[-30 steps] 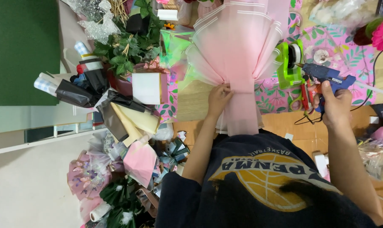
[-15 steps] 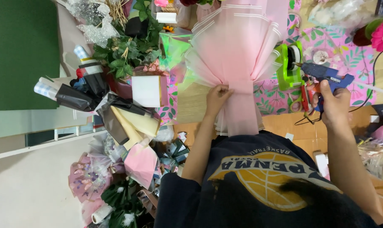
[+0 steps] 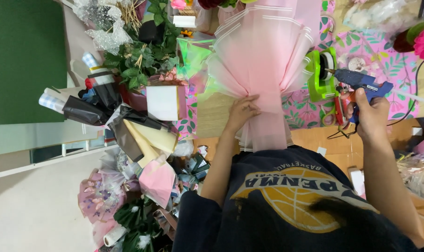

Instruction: The person wraps a bouquet of artificial flowers in pink and iridescent paper. They use a hot glue gun to secure the paper layers and attach decorative butterfly cutouts to the wrapping.

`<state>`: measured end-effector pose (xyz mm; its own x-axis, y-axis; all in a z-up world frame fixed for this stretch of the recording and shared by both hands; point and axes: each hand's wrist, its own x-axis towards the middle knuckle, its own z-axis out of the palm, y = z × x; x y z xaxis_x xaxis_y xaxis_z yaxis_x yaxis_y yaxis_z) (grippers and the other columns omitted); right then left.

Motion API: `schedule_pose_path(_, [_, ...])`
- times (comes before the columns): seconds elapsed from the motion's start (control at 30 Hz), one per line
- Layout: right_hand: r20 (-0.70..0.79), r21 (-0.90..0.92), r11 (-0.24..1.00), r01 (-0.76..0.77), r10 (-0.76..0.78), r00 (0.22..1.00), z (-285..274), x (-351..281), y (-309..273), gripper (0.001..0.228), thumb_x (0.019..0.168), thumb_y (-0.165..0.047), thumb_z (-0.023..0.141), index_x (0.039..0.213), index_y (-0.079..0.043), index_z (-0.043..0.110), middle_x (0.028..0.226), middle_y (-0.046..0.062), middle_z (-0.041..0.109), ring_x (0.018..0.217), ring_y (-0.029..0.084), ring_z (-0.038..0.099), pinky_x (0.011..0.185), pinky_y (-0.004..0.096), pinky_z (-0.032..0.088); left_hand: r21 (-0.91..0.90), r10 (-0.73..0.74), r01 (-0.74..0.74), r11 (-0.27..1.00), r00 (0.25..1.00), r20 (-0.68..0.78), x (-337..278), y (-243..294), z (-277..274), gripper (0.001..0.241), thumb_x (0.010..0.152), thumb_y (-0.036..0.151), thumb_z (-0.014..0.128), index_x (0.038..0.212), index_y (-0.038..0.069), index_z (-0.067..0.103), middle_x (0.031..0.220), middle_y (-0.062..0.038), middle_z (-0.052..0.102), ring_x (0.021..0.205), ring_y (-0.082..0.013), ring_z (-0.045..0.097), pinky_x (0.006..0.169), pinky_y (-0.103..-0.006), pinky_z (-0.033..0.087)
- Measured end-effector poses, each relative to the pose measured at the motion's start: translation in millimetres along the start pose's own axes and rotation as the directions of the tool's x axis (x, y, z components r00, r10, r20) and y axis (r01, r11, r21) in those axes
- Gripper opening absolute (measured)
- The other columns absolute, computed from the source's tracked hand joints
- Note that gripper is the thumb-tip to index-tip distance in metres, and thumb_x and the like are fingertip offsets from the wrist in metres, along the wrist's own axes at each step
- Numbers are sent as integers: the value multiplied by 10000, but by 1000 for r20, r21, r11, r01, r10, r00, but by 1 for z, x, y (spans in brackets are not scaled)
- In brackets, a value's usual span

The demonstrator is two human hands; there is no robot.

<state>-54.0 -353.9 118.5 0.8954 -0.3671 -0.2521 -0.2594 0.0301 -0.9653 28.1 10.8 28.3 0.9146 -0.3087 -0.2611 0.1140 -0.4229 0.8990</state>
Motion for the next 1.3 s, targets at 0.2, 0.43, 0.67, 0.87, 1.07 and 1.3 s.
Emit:
schedule_pose_path(0.2, [-17, 7, 999, -33, 33, 999, -1, 5, 4, 608, 1207, -405, 644, 725, -60, 510, 621, 108, 517, 487, 185, 468, 433, 317, 383, 359, 285, -300, 884, 954, 94, -12, -57, -9, 695, 841, -32, 550, 1375, 405, 639, 1494, 192, 581, 1341, -184, 515, 962, -368, 259])
schedule_pose_path(0.43, [20, 24, 1000, 6, -6, 1000, 1, 2, 0, 475, 1199, -399, 619, 964, 14, 646, 783, 100, 622, 510, 149, 462, 451, 284, 389, 466, 342, -344, 815, 935, 92, -19, -30, -5, 392, 905, 37, 570, 1004, 352, 780, 1323, 143, 697, 1254, -174, 539, 934, -377, 240])
schedule_pose_path(0.67, [26, 20, 1000, 15, -15, 1000, -1, 2, -3, 479, 1199, -419, 616, 965, -2, 646, 716, 83, 577, 518, 150, 474, 488, 279, 407, 517, 514, -444, 732, 858, 9, -4, -30, 20, 94, 921, 235, 748, 1013, 253, 759, 1130, 90, 691, 1064, -199, 616, 921, -403, 382])
schedule_pose_path(0.87, [2, 15, 999, 29, -29, 1000, -8, 0, 4, 517, 1180, -449, 634, 862, -48, 555, 829, 89, 611, 540, 142, 475, 514, 276, 403, 500, 489, -440, 746, 871, 38, -11, -26, 15, 216, 869, 210, 768, 1082, 206, 730, 1140, 39, 661, 1066, -225, 628, 897, -425, 400])
schedule_pose_path(1.07, [-10, 9, 1000, 17, -17, 1000, -14, 0, 11, 529, 1195, -448, 637, 835, -75, 527, 650, 89, 524, 525, 154, 473, 519, 280, 388, 584, 463, -437, 684, 879, 116, -17, -37, 14, 467, 750, 222, 875, 1180, 232, 693, 1260, 36, 643, 1189, -232, 591, 936, -398, 347])
schedule_pose_path(1.3, [-13, 15, 1000, -7, 7, 1000, -14, -2, 9, 487, 1212, -404, 626, 873, -60, 566, 715, 80, 575, 538, 141, 486, 499, 273, 412, 577, 477, -491, 653, 858, 190, -21, -33, 6, 561, 782, 234, 880, 1293, 222, 647, 1377, -2, 599, 1284, -262, 530, 945, -404, 354])
